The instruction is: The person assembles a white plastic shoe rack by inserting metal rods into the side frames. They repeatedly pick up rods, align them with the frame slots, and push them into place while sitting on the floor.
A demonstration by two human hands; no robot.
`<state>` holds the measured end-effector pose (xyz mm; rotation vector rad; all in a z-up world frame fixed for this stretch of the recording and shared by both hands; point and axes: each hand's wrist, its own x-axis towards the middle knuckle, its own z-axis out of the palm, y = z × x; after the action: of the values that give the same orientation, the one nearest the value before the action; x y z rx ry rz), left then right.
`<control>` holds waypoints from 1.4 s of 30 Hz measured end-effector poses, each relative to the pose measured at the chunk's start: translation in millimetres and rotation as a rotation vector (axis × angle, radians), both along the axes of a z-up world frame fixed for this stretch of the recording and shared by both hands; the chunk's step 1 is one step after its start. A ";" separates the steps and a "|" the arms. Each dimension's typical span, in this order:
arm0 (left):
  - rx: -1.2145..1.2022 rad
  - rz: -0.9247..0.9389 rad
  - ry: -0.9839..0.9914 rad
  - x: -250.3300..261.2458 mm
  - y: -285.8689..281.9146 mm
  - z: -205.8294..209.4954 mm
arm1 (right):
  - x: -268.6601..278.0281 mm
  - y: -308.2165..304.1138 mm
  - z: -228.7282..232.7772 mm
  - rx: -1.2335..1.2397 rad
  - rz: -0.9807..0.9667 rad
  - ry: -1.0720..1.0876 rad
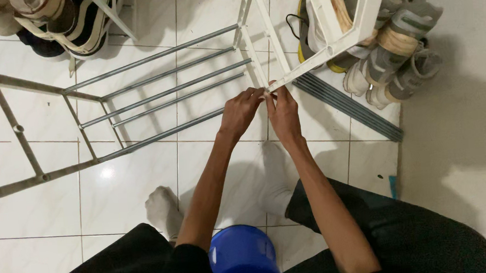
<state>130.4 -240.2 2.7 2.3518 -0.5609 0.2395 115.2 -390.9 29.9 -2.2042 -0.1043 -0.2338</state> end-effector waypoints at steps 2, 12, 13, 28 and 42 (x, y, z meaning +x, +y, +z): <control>0.006 0.007 -0.029 -1.5 -0.4 -6.4 | -1.7 -0.3 -1.6 0.014 -0.008 0.073; -0.161 -0.065 0.349 13.8 10.3 29.0 | -1.4 -6.1 -4.3 -0.023 0.064 0.103; -0.187 -0.071 0.407 17.7 14.0 34.7 | 0.4 -4.3 -4.0 -0.023 0.067 0.097; -0.105 0.076 -0.061 1.2 -5.8 -5.8 | 0.8 0.7 -2.1 0.015 0.042 0.073; -0.303 -0.072 0.368 28.1 9.0 8.8 | 9.7 -6.8 -5.3 0.203 0.052 0.143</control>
<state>158.5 -231.3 11.5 2.0111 -0.3961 -0.1340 124.9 -397.7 24.7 -2.0060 -0.0561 -0.0549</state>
